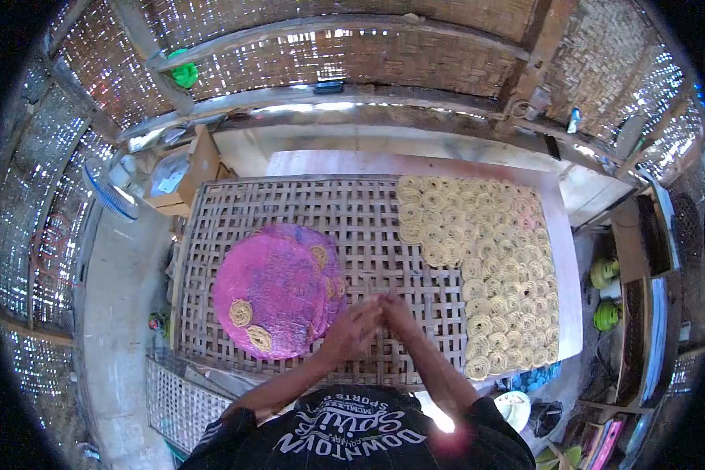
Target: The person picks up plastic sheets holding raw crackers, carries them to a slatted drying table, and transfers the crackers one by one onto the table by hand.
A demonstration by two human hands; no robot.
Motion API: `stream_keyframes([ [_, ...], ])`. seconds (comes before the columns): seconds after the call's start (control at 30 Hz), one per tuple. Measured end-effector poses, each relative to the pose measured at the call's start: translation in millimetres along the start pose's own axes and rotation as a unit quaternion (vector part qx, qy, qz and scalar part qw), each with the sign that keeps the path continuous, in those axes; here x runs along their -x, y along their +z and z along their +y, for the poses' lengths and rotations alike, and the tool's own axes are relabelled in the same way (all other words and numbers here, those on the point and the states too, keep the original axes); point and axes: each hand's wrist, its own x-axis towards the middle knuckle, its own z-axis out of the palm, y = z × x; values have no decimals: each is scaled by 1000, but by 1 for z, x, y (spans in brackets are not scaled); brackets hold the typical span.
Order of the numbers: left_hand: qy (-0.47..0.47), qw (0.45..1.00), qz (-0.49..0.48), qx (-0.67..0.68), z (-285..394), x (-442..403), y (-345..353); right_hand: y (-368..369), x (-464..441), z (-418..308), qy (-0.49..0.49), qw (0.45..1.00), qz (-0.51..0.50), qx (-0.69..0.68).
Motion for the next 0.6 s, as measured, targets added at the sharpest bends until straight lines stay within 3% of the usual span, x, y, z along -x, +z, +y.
stream_keyframes([
  [0.1,-9,996,-13,-83,-20,-59,5,-36,-23,-57,-159,977,133,40],
  [0.2,-16,985,-23,-171,-59,-88,27,-46,-39,-97,-235,936,237,110],
  [0.27,-31,977,-34,-207,-79,-92,32,-61,-68,-95,-231,938,229,121],
  [0.33,-45,981,20,-185,-89,-80,28,-73,-88,-92,-234,930,230,162],
  [0.43,-97,978,69,-173,-95,-43,-8,-65,-87,-97,-330,803,308,388],
  [0.47,-120,975,80,-172,-98,-26,-24,-61,-82,-101,-301,802,308,413],
  [0.53,-192,931,39,-307,-136,21,-48,-53,-70,-113,-241,797,303,464],
  [0.6,-238,904,101,-340,-155,69,-73,-58,-73,-110,-301,712,318,549],
])
